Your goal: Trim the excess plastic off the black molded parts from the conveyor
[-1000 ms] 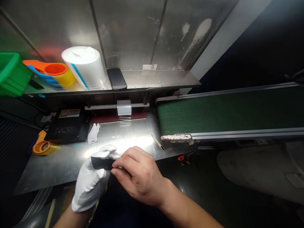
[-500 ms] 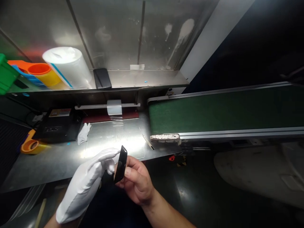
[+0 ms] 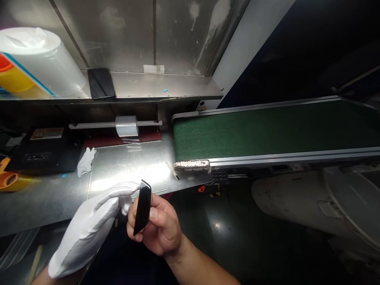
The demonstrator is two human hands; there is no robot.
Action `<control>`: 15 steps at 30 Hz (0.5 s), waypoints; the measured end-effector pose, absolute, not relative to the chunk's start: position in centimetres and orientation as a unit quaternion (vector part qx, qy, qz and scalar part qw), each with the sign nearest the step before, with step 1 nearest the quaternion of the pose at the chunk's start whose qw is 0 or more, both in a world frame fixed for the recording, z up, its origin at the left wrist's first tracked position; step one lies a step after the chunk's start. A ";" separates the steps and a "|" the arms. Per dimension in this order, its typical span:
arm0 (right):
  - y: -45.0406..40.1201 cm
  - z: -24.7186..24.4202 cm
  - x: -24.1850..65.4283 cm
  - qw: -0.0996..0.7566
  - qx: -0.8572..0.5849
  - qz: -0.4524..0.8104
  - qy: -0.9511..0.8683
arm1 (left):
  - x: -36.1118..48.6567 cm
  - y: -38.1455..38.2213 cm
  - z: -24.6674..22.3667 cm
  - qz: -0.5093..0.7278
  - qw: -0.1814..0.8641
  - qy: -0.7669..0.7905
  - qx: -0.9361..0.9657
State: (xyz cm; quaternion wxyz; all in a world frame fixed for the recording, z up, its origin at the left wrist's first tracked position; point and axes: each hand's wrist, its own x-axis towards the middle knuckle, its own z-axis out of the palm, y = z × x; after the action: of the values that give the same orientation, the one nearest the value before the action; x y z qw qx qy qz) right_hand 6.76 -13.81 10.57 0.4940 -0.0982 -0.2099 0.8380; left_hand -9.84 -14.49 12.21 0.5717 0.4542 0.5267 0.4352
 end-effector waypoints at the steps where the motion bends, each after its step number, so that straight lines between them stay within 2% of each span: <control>1: -13.7 10.6 6.8 0.490 -0.092 0.840 -0.213 | -9.9 -14.4 12.2 0.436 0.570 0.528 0.454; 15: -12.6 11.0 5.2 0.436 -0.092 0.868 -0.218 | -10.7 -12.9 13.4 0.438 0.562 0.486 0.506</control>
State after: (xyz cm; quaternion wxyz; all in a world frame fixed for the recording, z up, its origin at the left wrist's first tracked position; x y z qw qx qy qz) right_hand 5.25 -12.63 11.05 0.4363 -0.0918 -0.2180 0.8682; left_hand -10.68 -12.92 13.38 0.5620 0.5062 0.4858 0.4381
